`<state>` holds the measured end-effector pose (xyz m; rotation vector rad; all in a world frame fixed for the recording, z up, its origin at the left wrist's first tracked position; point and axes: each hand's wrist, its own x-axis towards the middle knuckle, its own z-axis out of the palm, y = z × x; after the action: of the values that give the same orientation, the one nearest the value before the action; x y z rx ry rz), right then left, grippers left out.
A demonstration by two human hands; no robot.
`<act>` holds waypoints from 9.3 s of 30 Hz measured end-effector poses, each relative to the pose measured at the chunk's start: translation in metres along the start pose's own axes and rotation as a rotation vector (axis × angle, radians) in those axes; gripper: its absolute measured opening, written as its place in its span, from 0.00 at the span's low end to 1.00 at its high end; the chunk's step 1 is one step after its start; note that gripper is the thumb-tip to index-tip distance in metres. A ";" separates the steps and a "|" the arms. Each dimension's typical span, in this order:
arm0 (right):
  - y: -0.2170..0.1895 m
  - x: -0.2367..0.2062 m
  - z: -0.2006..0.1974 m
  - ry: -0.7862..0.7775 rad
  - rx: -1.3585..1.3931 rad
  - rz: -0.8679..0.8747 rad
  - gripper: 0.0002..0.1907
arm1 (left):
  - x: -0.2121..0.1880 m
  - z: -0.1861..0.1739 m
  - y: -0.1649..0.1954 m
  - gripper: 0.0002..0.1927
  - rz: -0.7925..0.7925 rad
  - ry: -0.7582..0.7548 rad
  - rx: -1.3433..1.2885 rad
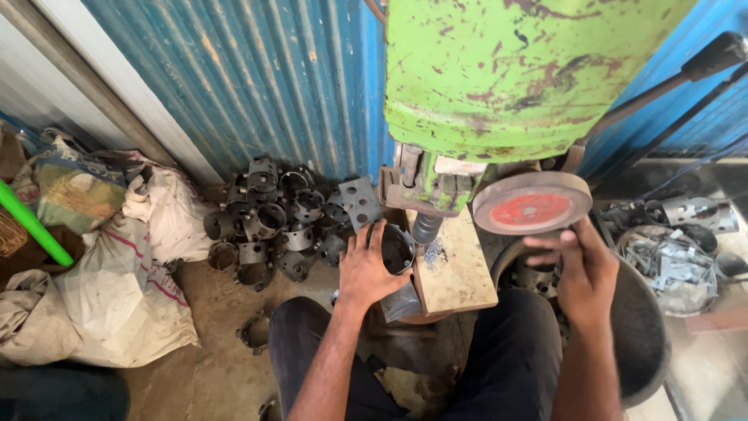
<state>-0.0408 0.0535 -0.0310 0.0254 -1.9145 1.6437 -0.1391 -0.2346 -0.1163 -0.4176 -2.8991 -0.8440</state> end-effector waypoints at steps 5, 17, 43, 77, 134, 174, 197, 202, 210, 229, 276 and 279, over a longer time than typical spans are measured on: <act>-0.007 0.023 -0.011 -0.053 -0.047 -0.016 0.11 | -0.003 0.002 0.002 0.57 0.023 0.039 -0.021; 0.003 0.032 -0.009 -0.042 -0.160 0.191 0.17 | 0.000 0.005 0.007 0.56 0.057 0.091 -0.030; 0.011 0.032 -0.010 -0.040 -0.128 0.105 0.17 | 0.001 0.011 0.011 0.56 0.049 0.092 -0.025; -0.035 0.022 -0.006 0.023 -0.147 0.078 0.18 | 0.000 0.010 0.009 0.56 0.052 0.094 -0.023; -0.099 0.039 -0.003 0.254 -0.082 -0.465 0.11 | -0.011 -0.059 0.022 0.58 -0.349 -0.238 0.106; -0.004 -0.008 0.010 0.194 -0.072 -0.242 0.18 | 0.003 0.010 0.007 0.63 -0.096 0.091 -0.064; 0.038 0.027 -0.028 -0.255 -0.039 0.214 0.24 | 0.005 0.015 -0.008 0.65 -0.103 0.055 -0.064; 0.035 0.026 -0.026 -0.206 -0.059 0.204 0.19 | 0.007 0.008 -0.002 0.68 -0.146 -0.010 -0.040; 0.029 0.027 -0.021 -0.180 -0.084 0.217 0.17 | 0.015 0.008 0.000 0.67 -0.126 -0.123 0.141; 0.043 0.027 -0.027 -0.172 -0.055 0.201 0.18 | 0.017 0.020 -0.007 0.65 0.011 -0.037 0.052; 0.027 0.015 0.002 -0.005 0.011 -0.138 0.16 | 0.017 0.011 -0.009 0.63 0.015 -0.028 0.004; 0.026 0.015 0.001 -0.011 0.020 -0.148 0.17 | 0.015 0.010 -0.008 0.63 0.019 -0.024 -0.002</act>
<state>-0.0633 0.0639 -0.0470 0.1802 -1.8572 1.5664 -0.1561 -0.2315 -0.1264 -0.4580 -2.9111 -0.8455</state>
